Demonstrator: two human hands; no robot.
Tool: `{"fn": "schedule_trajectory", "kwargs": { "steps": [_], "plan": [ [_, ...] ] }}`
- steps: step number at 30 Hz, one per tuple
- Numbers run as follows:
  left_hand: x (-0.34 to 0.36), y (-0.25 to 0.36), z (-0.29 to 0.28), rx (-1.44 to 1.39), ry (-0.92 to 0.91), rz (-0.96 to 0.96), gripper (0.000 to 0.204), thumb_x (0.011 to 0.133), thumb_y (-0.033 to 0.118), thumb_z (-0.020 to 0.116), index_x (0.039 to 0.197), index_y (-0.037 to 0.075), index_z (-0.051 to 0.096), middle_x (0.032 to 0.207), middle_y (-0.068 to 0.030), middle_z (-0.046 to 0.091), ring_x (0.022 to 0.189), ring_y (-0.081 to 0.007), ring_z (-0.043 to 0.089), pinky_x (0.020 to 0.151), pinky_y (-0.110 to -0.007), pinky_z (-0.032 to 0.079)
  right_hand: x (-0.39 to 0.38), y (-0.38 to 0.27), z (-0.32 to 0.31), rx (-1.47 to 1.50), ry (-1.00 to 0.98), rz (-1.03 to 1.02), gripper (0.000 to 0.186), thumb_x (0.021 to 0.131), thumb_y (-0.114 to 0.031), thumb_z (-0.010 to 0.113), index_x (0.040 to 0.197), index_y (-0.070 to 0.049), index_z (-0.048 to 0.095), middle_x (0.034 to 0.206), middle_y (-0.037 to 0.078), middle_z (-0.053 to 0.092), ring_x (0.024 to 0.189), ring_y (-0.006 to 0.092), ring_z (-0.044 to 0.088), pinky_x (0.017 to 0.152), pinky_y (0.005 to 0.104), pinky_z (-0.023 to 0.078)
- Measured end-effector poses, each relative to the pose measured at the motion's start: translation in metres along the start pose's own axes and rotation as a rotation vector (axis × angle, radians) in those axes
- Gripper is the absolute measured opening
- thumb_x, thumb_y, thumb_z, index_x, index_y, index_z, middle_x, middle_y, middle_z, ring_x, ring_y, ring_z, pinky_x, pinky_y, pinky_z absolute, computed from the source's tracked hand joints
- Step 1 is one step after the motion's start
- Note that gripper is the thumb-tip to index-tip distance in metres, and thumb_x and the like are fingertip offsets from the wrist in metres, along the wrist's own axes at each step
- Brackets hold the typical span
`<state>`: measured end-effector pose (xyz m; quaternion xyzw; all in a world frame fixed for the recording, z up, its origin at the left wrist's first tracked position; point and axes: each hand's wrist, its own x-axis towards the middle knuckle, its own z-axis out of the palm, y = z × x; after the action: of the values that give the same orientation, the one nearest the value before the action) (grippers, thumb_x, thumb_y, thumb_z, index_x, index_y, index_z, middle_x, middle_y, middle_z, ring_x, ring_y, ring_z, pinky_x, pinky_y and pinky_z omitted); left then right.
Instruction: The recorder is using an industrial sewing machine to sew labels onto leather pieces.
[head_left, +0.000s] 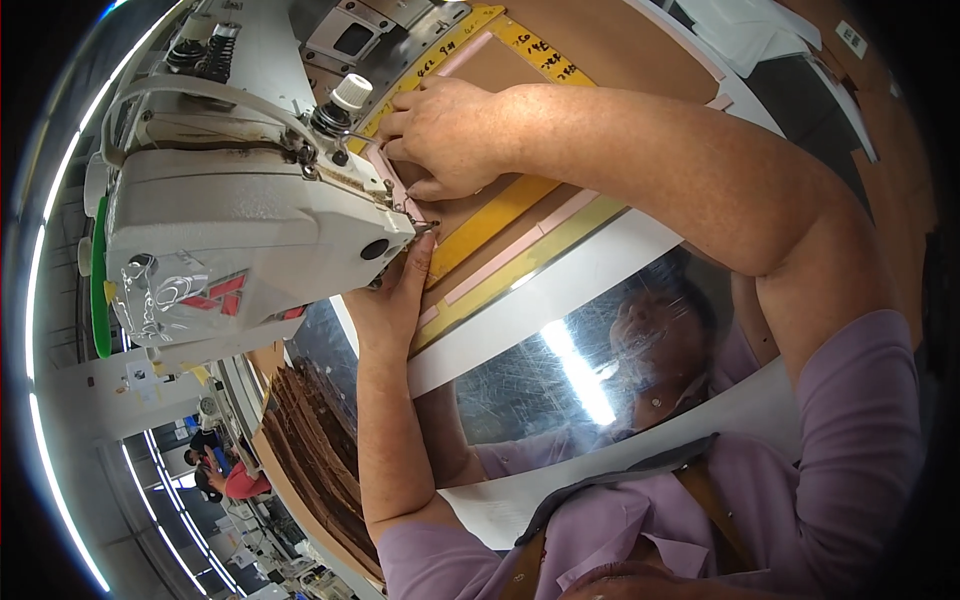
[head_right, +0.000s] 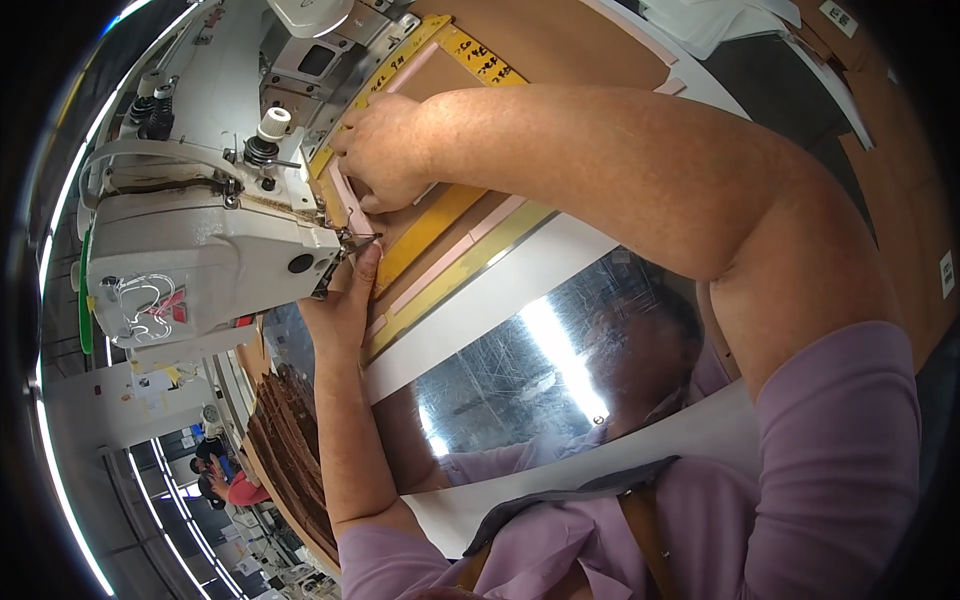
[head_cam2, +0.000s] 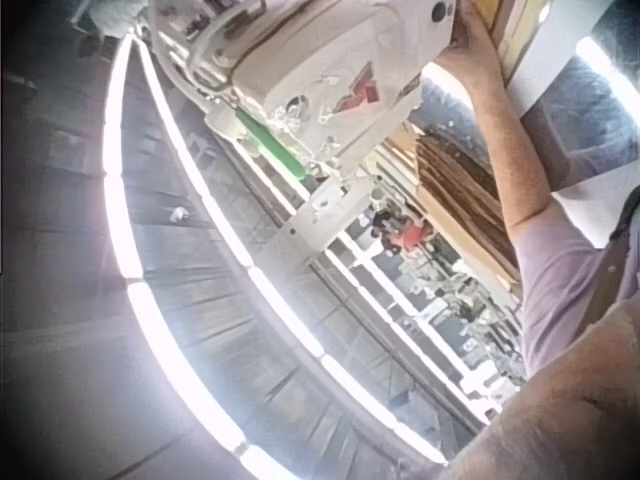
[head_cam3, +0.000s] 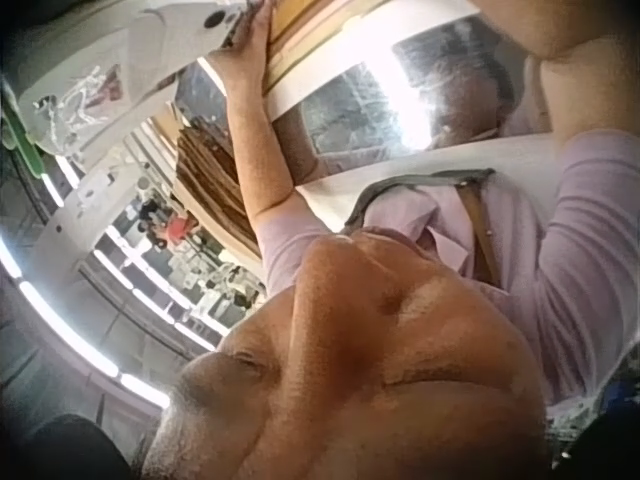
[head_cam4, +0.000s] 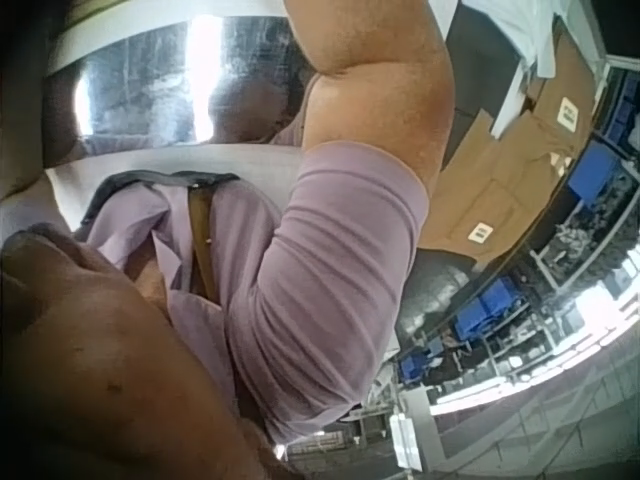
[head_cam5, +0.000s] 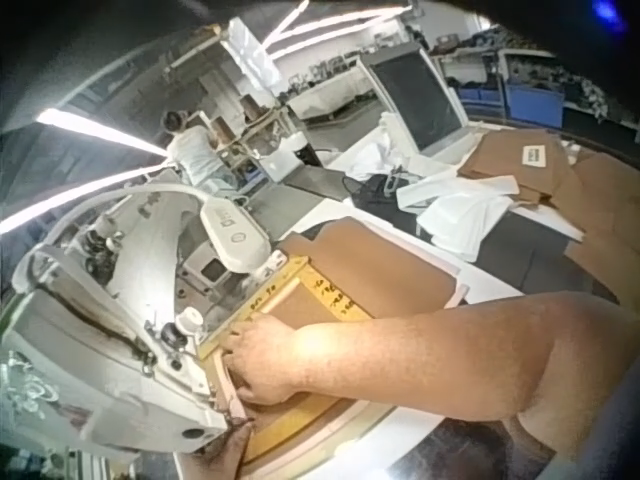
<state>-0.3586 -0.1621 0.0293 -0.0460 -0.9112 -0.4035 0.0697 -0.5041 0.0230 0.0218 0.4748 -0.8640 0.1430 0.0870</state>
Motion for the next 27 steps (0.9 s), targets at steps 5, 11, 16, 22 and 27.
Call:
{"fn": "schedule_trajectory", "kwargs": {
  "steps": [5,11,16,22,27],
  "plan": [
    [-0.017,-0.004,-0.003,0.017,-0.059,0.118,0.027,0.089,0.012,0.08,0.113,0.001,0.073,0.111,-0.0125,0.074,0.108,-0.0238,0.066,0.1,-0.038,0.049,0.0,-0.004,-0.002,0.003,0.001,-0.003,0.06,0.09,-0.05,0.067,0.134,-0.011,0.067,0.141,0.006,0.059,0.132,0.0227,0.051,0.109,0.0408,0.042],
    [-0.022,0.01,0.003,0.239,-0.056,0.127,0.029,0.089,0.015,0.076,0.114,0.003,0.071,0.112,-0.0129,0.07,0.109,-0.0245,0.064,0.104,-0.037,0.045,0.0,-0.002,-0.008,-0.001,-0.061,-0.004,0.069,0.088,-0.055,0.067,0.14,-0.011,0.063,0.144,0.006,0.057,0.135,0.0223,0.048,0.113,0.0401,0.039],
    [-0.025,0.019,0.011,0.561,0.038,0.295,0.033,0.086,0.022,0.077,0.114,0.006,0.071,0.1,-0.0111,0.073,0.096,-0.0263,0.068,0.095,-0.041,0.046,-0.002,0.0,-0.009,0.004,-0.082,-0.014,0.072,0.088,-0.057,0.067,0.142,-0.011,0.062,0.146,0.006,0.056,0.137,0.0222,0.047,0.114,0.0398,0.038],
    [-0.031,0.023,0.02,0.748,0.057,0.42,0.042,0.088,0.027,0.074,0.123,0.005,0.068,0.074,-0.0063,0.071,0.063,-0.0251,0.067,0.079,-0.039,0.048,-0.001,-0.001,-0.011,-0.014,-0.074,-0.015,0.072,0.088,-0.058,0.067,0.141,-0.01,0.063,0.145,0.006,0.056,0.136,0.0224,0.048,0.113,0.0396,0.038],
    [-0.029,0.04,0.026,0.79,0.015,0.337,0.045,0.089,0.028,0.072,0.126,0.002,0.064,0.07,-0.0114,0.07,0.057,-0.0268,0.068,0.067,-0.038,0.052,0.001,-0.001,-0.014,-0.002,-0.047,-0.029,0.072,0.085,-0.058,0.07,0.138,-0.009,0.065,0.142,0.007,0.059,0.133,0.0245,0.05,0.112,0.0408,0.039]
  ]
}}
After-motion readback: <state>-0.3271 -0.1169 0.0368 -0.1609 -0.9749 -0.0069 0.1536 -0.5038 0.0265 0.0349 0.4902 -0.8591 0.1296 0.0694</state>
